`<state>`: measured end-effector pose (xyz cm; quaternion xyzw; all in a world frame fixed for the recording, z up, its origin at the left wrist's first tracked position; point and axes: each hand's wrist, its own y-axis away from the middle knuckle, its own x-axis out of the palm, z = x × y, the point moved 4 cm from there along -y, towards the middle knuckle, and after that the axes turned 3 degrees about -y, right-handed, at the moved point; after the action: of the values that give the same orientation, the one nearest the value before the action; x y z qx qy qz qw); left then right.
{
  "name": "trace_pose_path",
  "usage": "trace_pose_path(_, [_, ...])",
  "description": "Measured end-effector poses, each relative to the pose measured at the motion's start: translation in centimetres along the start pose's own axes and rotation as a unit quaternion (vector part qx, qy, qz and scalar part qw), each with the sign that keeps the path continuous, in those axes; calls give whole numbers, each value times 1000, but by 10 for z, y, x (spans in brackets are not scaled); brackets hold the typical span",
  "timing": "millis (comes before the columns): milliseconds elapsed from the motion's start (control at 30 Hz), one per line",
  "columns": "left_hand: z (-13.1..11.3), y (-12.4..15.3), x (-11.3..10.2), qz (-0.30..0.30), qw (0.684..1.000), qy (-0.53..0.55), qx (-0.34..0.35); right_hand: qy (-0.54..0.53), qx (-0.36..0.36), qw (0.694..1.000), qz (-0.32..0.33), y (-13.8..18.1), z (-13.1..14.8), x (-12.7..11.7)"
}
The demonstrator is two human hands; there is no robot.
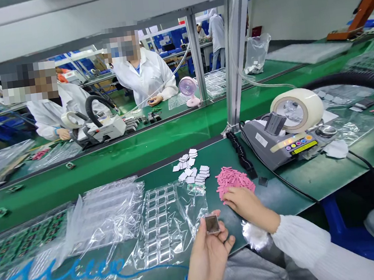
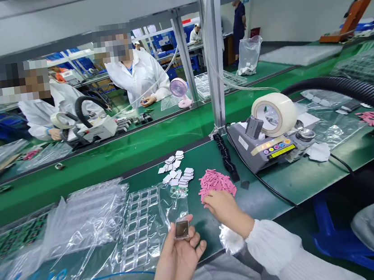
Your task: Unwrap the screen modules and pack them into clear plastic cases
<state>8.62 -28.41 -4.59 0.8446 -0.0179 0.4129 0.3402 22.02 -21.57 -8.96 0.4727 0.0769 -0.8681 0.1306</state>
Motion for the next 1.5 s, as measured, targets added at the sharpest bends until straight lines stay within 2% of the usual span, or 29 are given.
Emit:
trace_pose_path(100, [-3,3,4,27,998,-41,32,2,-21,1000,-17,-8,1,1])
trace_pose_path(167, [-4,6,7,48,996,-60,51,-8,-38,998,-44,-7,6,-7])
trace_pose_path(267, [-3,9,9,60,993,-79,57,-48,-61,993,-95,9,24,-36])
trace_pose_path(400, [-2,14,15,73,984,-133,87,-119,-112,977,-136,38,61,-82])
trace_pose_path(500, [-1,17,24,105,975,-165,103,-120,-150,962,-192,53,85,-100])
trace_pose_path(600, [0,18,28,127,971,-175,101,-83,-147,960,-225,56,94,-101])
trace_pose_path(933, [1,15,13,113,976,-164,89,-83,-148,962,-216,48,96,-78])
trace_pose_path(967, [1,15,11,111,977,-161,86,-100,-144,962,-210,48,95,-76])
trace_pose_path(1033, [0,14,8,113,980,-151,68,-160,-109,969,-151,44,90,-70])
trace_pose_path(1100, [1,14,3,116,984,-130,42,-221,-59,972,-60,36,82,-63])
trace_pose_path(1167, [3,15,-3,119,989,-92,11,-248,-19,969,2,20,71,-58])
trace_pose_path(1267, [4,15,-11,115,993,-32,-19,-216,32,976,-8,-23,47,-54])
trace_pose_path(1400, [0,13,-15,112,993,13,-21,-119,131,983,-43,-89,17,-36])
trace_pose_path(1500, [-4,13,-15,122,992,33,-25,-68,176,981,-41,-117,8,-19])
